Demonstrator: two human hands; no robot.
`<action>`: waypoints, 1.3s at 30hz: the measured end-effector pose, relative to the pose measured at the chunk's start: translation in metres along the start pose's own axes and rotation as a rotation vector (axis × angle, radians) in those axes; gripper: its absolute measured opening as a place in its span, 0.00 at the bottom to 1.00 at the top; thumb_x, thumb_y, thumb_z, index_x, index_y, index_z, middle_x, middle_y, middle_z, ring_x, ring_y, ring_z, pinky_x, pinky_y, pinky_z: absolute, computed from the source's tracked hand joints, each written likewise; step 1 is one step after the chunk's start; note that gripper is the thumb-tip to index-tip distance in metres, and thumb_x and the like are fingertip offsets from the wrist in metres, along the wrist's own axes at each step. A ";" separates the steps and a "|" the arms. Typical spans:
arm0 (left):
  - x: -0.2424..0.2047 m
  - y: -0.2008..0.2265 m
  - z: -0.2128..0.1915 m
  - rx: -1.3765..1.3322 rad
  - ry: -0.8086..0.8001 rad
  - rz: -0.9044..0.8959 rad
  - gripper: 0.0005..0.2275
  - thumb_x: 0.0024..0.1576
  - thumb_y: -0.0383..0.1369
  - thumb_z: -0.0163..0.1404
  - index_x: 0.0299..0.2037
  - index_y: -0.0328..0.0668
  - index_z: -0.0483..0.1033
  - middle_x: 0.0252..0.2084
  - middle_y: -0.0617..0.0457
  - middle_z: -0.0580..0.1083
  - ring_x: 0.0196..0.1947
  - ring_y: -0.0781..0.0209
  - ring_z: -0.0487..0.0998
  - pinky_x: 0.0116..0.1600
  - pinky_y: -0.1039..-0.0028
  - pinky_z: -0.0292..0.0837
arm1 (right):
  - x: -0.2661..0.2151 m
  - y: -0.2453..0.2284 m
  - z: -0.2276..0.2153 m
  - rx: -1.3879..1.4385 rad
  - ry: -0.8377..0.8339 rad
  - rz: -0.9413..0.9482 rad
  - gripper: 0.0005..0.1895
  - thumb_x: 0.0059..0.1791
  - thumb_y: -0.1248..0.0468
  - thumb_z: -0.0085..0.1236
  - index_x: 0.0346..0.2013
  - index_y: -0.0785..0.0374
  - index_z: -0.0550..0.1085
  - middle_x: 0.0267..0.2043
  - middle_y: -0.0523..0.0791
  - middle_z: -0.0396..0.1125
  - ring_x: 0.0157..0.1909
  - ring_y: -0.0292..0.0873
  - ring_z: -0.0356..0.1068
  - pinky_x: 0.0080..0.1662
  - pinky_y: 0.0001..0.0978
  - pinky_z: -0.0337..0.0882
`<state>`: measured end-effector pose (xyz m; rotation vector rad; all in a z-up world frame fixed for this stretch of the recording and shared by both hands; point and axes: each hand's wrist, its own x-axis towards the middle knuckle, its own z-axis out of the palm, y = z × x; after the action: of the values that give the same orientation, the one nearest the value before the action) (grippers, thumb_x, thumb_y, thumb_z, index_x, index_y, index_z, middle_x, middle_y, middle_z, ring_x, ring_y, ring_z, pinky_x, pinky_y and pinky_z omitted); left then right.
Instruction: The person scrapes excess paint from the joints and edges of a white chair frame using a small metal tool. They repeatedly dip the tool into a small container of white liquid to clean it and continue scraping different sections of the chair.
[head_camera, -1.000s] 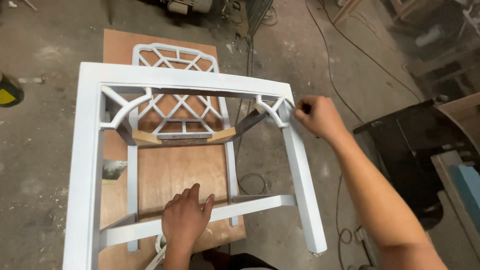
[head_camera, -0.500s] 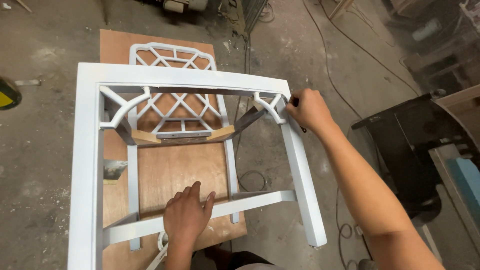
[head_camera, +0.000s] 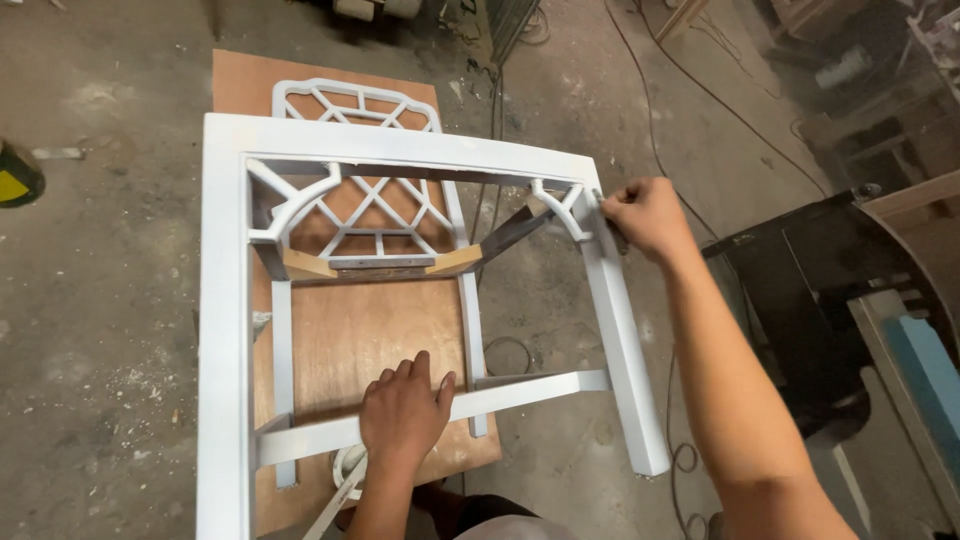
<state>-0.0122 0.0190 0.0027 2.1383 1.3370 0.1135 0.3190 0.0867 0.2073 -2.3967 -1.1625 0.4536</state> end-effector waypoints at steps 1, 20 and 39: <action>0.000 0.000 0.000 0.005 0.022 0.014 0.22 0.64 0.53 0.40 0.53 0.46 0.72 0.40 0.51 0.79 0.41 0.48 0.78 0.44 0.57 0.74 | -0.001 0.001 -0.008 -0.013 -0.013 -0.026 0.14 0.47 0.68 0.53 0.15 0.60 0.69 0.12 0.43 0.61 0.15 0.34 0.57 0.22 0.30 0.57; 0.001 0.011 -0.022 -0.002 -0.070 -0.178 0.27 0.61 0.57 0.38 0.61 0.47 0.68 0.45 0.51 0.78 0.48 0.45 0.77 0.48 0.54 0.74 | 0.097 -0.037 -0.053 -1.105 -0.451 -0.557 0.09 0.51 0.59 0.53 0.34 0.53 0.81 0.34 0.40 0.76 0.39 0.47 0.72 0.61 0.44 0.55; 0.000 0.012 -0.013 -0.022 0.039 -0.241 0.30 0.58 0.58 0.40 0.65 0.49 0.67 0.52 0.51 0.78 0.52 0.44 0.77 0.51 0.53 0.74 | 0.091 -0.043 -0.041 -1.405 -0.217 -0.827 0.10 0.53 0.56 0.49 0.30 0.52 0.74 0.32 0.43 0.74 0.31 0.53 0.73 0.30 0.45 0.71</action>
<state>-0.0082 0.0214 0.0197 1.9486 1.5970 0.0726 0.3638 0.1738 0.2553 -2.3378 -3.0683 -0.6232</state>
